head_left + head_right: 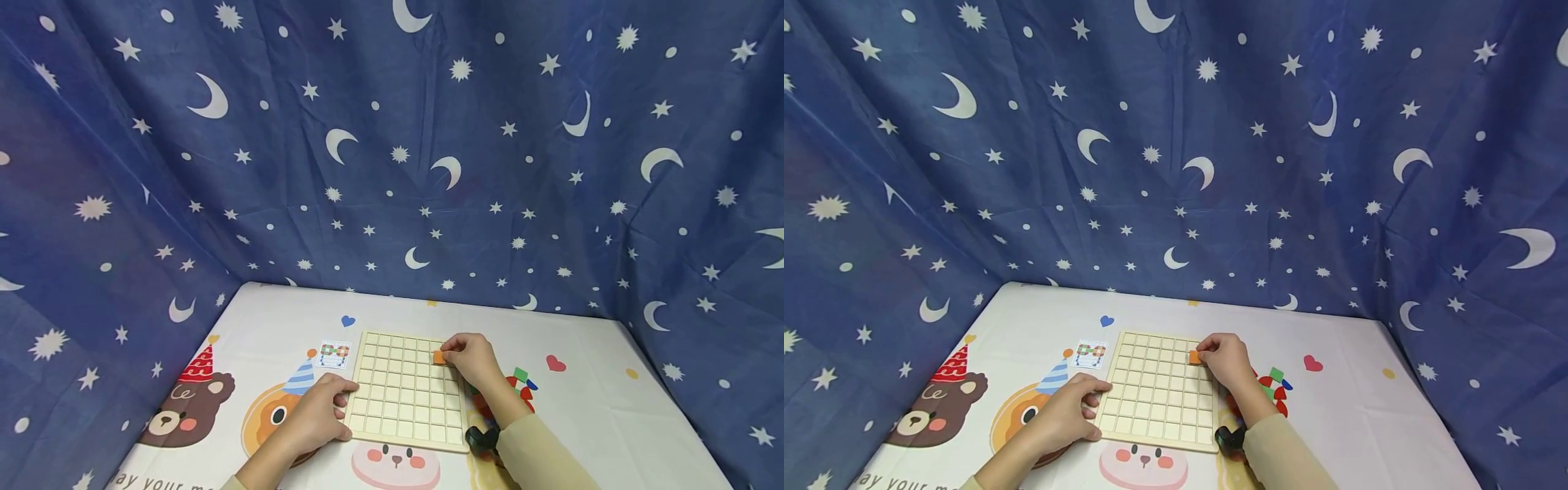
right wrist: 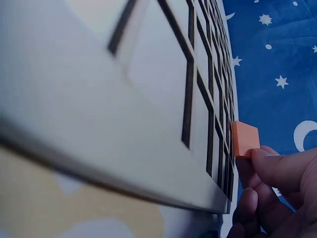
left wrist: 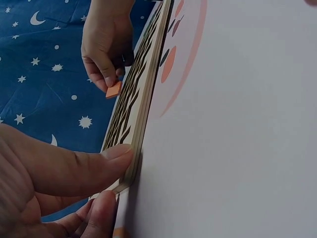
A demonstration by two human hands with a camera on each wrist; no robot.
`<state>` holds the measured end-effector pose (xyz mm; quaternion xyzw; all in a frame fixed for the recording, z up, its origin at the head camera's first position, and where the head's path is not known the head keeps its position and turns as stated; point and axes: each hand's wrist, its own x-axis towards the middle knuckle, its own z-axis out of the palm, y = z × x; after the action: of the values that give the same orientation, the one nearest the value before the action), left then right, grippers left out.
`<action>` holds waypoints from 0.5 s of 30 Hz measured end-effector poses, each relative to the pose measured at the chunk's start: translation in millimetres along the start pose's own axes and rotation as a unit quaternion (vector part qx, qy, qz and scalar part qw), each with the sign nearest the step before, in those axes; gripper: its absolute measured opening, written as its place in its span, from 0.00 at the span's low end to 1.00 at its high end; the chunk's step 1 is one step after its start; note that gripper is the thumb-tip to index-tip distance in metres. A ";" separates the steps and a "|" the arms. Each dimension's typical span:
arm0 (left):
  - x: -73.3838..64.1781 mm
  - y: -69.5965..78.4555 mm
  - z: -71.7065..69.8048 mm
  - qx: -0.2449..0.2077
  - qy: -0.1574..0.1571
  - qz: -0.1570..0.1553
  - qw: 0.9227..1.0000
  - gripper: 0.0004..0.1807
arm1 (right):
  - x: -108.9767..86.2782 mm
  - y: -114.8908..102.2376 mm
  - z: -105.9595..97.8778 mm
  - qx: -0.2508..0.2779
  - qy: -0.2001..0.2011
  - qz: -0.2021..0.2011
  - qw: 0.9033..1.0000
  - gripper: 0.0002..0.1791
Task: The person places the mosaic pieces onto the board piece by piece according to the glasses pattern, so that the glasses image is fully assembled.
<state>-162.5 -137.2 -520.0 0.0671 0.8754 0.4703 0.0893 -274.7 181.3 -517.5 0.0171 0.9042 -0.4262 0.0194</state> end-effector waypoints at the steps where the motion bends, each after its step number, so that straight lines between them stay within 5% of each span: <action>1: 0.0 0.1 0.0 0.000 0.000 0.001 1.000 0.45 | 0.5 -0.4 0.8 -0.005 0.001 0.000 1.000 0.05; 15: 0.0 -1.5 -0.7 -0.010 -0.002 0.006 1.000 0.46 | 0.1 -3.1 5.2 -0.030 -0.010 -0.014 0.999 0.03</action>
<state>-162.7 -138.6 -520.9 0.0719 0.8700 0.4796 0.0890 -274.8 175.4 -518.4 -0.0005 0.9167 -0.3989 0.0225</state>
